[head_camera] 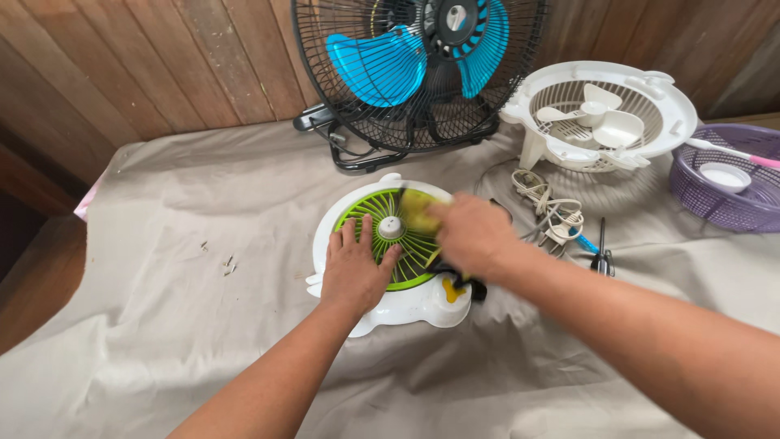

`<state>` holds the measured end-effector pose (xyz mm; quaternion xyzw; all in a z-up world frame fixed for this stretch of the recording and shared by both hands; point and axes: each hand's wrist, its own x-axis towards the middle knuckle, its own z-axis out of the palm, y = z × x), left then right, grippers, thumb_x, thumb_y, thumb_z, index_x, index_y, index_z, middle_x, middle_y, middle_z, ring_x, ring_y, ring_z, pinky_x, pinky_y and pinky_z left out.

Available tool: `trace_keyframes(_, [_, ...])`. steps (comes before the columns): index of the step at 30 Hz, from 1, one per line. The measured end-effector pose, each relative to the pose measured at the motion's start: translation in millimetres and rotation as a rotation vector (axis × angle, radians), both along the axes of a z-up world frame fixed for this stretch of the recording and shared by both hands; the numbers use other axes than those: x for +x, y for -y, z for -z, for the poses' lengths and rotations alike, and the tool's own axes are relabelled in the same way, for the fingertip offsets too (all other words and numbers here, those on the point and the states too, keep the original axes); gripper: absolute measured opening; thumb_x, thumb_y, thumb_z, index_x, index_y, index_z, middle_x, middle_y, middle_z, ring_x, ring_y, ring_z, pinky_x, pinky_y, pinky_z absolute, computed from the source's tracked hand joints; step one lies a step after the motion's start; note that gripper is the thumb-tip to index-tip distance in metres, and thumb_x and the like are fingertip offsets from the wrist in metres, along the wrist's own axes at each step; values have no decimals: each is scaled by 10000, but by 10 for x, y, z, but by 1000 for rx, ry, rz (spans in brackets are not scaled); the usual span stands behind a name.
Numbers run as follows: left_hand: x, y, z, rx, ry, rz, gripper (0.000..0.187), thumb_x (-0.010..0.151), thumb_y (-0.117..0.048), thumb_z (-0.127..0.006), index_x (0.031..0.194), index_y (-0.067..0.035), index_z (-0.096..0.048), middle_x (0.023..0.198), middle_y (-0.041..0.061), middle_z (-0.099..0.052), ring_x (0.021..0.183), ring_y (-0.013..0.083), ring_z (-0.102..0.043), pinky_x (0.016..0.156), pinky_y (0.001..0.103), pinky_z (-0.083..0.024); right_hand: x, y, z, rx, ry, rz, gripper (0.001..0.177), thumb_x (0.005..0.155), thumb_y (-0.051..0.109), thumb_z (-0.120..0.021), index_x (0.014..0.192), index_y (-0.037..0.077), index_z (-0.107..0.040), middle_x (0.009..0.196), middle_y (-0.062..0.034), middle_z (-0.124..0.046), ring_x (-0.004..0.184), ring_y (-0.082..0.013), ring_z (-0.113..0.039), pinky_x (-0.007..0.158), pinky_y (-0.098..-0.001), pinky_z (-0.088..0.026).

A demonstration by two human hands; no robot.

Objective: The person uses a screwdriver to remove screws from a small white electric fan, then separates the front grille and housing to expose the blades. They wipe the fan blades with a cloth. The video ends with the fan partially disassembled on a cloth-covered surface.

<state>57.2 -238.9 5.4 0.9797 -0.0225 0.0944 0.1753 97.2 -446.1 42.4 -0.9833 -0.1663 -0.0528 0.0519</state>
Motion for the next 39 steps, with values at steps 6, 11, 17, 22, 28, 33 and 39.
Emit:
trace_keyframes(6, [-44,-28,-8,0,-8,-14,823,946,-596,-521,1552,-72,-333,1553,163,-353,1413,347,-311,1178,453,-253,-98,146,258,184,72,-165,349,761,127,-714,1108,137,-675,1131,-159,-625,1133,-352,-608,977,-455,-503])
trace_keyframes(11, [-35,-17,-41,-49,-6,-21,827,941,-604,-530,1549,-77,-339,1549,170,-354,1414,350,-309,1170,449,-257,162,399,75,2,-36,197,442,830,228,-711,1266,199,-648,1172,-188,-626,1067,-382,-657,904,-475,-544])
trace_keyframes(17, [-47,-3,-53,-25,27,-5,834,932,-595,-548,1544,-59,-361,1552,163,-372,1362,362,-356,1157,463,-285,-116,110,148,175,-23,-101,398,957,403,-587,1346,328,-622,1111,-185,-657,1007,-383,-665,856,-491,-535])
trace_keyframes(22, [-75,-18,-50,-41,-5,-11,828,936,-601,-540,1546,-73,-355,1540,159,-373,1379,355,-339,1169,463,-272,-131,362,166,176,-8,6,371,906,373,-596,1261,340,-700,1067,-133,-694,989,-352,-682,821,-487,-548])
trace_keyframes(28, [-57,-45,-26,-54,14,-1,805,954,-579,-526,1548,-65,-348,1544,161,-373,1395,349,-335,1173,458,-265,43,444,-41,297,89,158,234,963,325,-665,1040,123,-754,1112,-158,-712,1037,-355,-672,889,-462,-526])
trace_keyframes(33, [-19,-38,-18,-7,24,16,777,969,-561,-518,1551,-75,-349,1552,183,-350,1393,365,-326,1170,462,-255,-66,434,235,308,190,-556,455,713,90,-727,1156,172,-793,1220,-118,-695,1041,-358,-619,908,-437,-509])
trace_keyframes(39, [-7,-29,-15,-18,-8,11,774,972,-559,-504,1554,-76,-340,1556,174,-349,1396,360,-328,1179,461,-253,313,777,204,95,-16,64,452,781,54,-693,1190,218,-794,1186,-102,-727,1110,-304,-686,1021,-401,-529])
